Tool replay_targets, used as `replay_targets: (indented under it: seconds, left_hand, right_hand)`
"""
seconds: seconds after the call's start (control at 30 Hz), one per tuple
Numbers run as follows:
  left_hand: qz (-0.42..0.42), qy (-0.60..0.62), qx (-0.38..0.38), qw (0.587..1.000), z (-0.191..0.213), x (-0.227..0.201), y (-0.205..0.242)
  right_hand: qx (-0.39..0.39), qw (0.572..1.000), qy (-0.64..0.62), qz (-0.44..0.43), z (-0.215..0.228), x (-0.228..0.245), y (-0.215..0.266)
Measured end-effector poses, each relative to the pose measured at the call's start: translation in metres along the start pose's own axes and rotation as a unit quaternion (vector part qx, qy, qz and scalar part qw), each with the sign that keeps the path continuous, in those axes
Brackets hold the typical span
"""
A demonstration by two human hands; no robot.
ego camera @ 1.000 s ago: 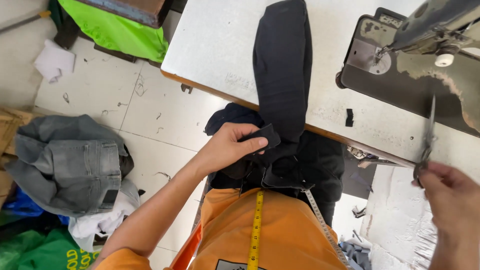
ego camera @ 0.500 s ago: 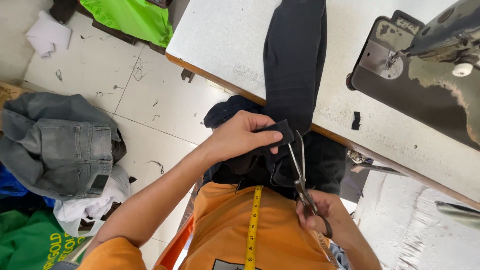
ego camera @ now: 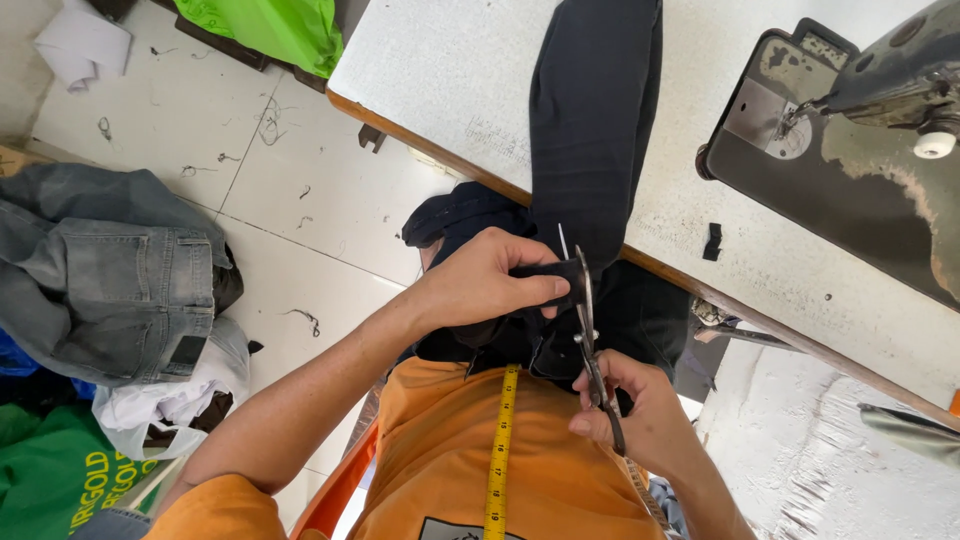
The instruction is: Measuring, marking, and cutting black pants at a sewing workstation.
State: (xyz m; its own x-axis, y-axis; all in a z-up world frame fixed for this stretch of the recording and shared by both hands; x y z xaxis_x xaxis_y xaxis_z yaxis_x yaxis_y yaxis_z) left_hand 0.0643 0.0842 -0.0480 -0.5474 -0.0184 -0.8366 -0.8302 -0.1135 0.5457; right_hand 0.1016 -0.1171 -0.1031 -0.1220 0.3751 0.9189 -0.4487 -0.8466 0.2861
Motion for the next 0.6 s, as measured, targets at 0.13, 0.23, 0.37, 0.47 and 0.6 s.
replay_targets:
  seconds: [0.13,0.23,0.37,0.47,0.6]
  left_hand:
    - [0.014,0.005,0.003,1.000,-0.001,0.003,-0.001]
    - [0.021,0.001,0.003,1.000,-0.001,0.005,-0.002]
    - [0.025,-0.004,0.006,1.000,-0.002,0.004,-0.003]
    - [0.011,-0.004,0.013,1.000,-0.003,0.005,-0.006]
    - [0.020,0.002,0.020,1.000,-0.006,0.007,-0.008]
  right_hand:
    - [0.001,1.000,0.014,-0.007,-0.001,0.001,0.001]
    - [-0.014,1.000,0.002,0.002,-0.004,-0.001,0.002]
    - [-0.059,0.996,0.044,0.050,-0.001,0.003,0.005]
    - [-0.087,0.991,0.042,0.097,0.001,0.000,0.009]
    - [-0.099,0.989,0.039,0.103,0.001,-0.002,0.012]
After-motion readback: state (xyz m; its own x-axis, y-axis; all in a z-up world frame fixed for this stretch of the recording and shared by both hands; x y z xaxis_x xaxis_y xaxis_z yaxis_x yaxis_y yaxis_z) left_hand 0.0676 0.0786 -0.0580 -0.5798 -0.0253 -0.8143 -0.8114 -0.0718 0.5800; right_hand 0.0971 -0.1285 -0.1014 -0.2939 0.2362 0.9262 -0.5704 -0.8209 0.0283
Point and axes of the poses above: each hand's wrist, its own y-axis away from the middle knuckle, its own z-axis out of the back of the hand, x = y × z, the point moved 10 cm from there along -y, towards the middle knuckle, and after that the axes turned 14 degrees about z, right-handed, at the moved point
